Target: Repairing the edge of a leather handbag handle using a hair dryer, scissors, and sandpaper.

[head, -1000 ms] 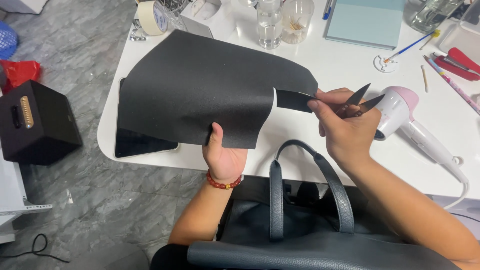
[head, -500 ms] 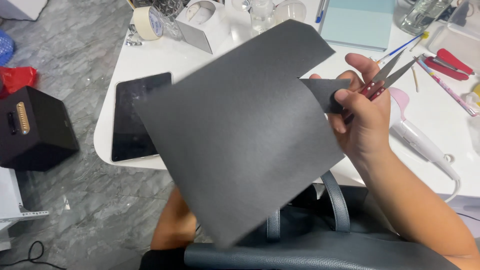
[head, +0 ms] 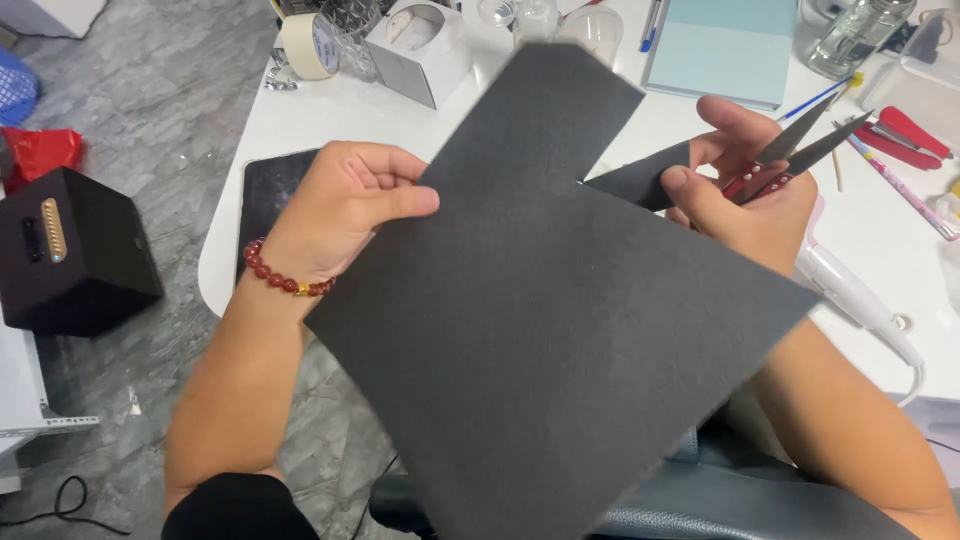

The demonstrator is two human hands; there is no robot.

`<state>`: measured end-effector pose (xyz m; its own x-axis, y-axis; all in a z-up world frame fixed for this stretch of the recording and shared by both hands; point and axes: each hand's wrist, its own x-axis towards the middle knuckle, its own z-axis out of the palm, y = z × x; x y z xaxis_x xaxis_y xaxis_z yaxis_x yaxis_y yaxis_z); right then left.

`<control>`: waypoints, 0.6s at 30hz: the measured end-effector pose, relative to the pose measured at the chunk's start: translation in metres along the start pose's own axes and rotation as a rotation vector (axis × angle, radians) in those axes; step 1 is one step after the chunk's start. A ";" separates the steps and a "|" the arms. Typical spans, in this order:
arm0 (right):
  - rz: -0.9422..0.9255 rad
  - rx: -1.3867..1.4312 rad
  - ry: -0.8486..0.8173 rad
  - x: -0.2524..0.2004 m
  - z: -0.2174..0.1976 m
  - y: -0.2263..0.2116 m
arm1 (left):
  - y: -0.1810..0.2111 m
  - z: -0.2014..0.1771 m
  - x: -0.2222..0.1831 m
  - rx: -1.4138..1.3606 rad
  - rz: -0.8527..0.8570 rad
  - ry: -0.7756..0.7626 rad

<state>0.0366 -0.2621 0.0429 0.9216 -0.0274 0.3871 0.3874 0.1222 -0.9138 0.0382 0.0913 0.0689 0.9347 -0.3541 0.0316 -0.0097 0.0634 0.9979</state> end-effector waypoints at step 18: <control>-0.118 0.224 0.532 0.030 -0.107 0.058 | 0.002 -0.034 0.117 -0.316 0.565 0.252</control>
